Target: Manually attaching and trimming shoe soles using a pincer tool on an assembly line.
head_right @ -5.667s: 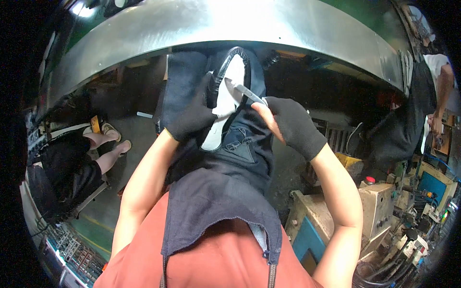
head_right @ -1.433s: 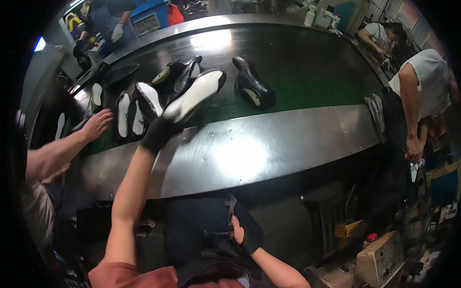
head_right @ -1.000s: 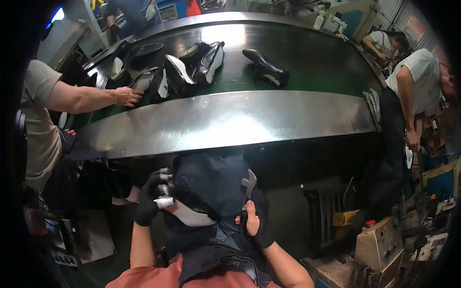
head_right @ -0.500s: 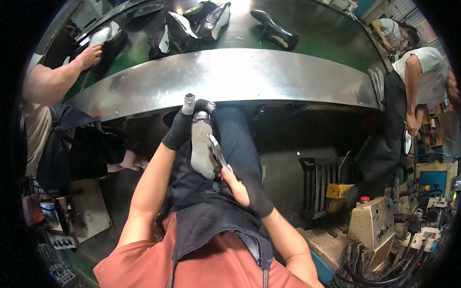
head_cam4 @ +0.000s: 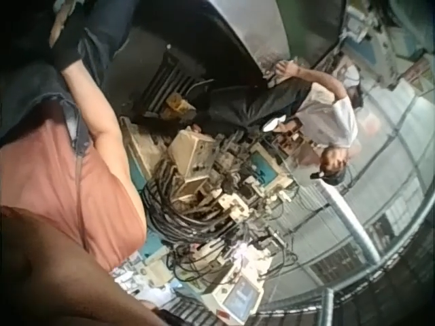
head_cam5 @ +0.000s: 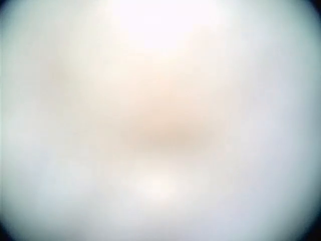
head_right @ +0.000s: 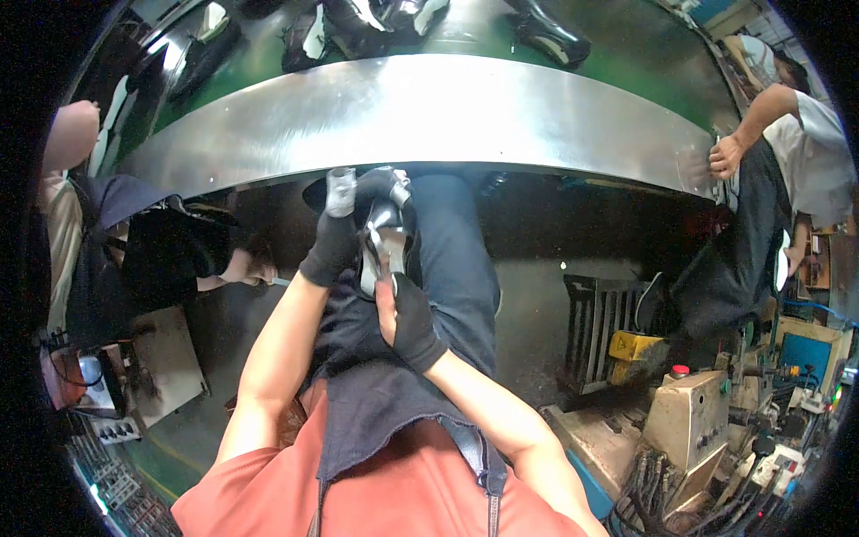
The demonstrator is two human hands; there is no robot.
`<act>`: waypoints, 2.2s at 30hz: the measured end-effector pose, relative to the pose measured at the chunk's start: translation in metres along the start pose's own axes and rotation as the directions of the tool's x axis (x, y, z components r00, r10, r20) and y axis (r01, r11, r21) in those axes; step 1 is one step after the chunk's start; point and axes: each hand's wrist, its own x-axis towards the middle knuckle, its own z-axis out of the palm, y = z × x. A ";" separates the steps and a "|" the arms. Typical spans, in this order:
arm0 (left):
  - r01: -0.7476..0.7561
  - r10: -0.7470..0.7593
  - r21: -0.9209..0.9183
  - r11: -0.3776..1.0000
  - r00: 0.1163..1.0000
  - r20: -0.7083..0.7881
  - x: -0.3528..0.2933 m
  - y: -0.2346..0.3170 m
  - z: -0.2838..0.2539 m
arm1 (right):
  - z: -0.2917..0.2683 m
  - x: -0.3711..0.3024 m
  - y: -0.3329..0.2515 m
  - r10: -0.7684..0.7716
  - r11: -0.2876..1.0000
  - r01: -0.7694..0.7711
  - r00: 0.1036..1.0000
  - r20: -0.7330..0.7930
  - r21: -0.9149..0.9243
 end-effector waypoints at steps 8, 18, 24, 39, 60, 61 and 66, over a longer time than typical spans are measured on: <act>0.238 -0.238 0.010 0.971 0.966 0.100 -0.102 0.069 0.030 | -0.086 -0.078 -0.022 -0.230 0.875 0.417 0.804 0.549 -0.244; 0.304 -0.294 0.094 0.948 0.950 -0.105 -0.114 0.006 0.019 | -0.092 -0.067 -0.019 -0.309 0.818 0.518 0.762 0.569 -0.250; 0.557 -0.548 -0.184 0.810 0.830 0.102 -0.076 0.009 -0.024 | -0.104 0.019 -0.110 0.079 0.997 -0.063 0.918 0.388 -0.054; 0.322 -0.097 0.557 0.765 0.914 -0.395 -0.136 -0.056 0.044 | -0.142 0.058 -0.007 0.290 0.956 -0.227 0.813 0.504 -0.184; 0.303 0.000 0.778 0.551 0.932 -0.363 -0.056 -0.076 0.047 | -0.180 0.086 -0.049 0.547 0.837 -0.334 0.510 0.664 -0.434; 0.397 -0.185 0.728 0.558 0.915 -0.358 -0.051 -0.064 0.043 | -0.187 0.097 -0.060 0.509 0.822 -0.112 0.584 0.633 -0.558; 0.510 -0.353 0.635 0.581 0.860 -0.368 -0.055 -0.055 0.020 | -0.165 0.102 -0.131 0.109 0.850 0.216 0.819 0.563 -0.479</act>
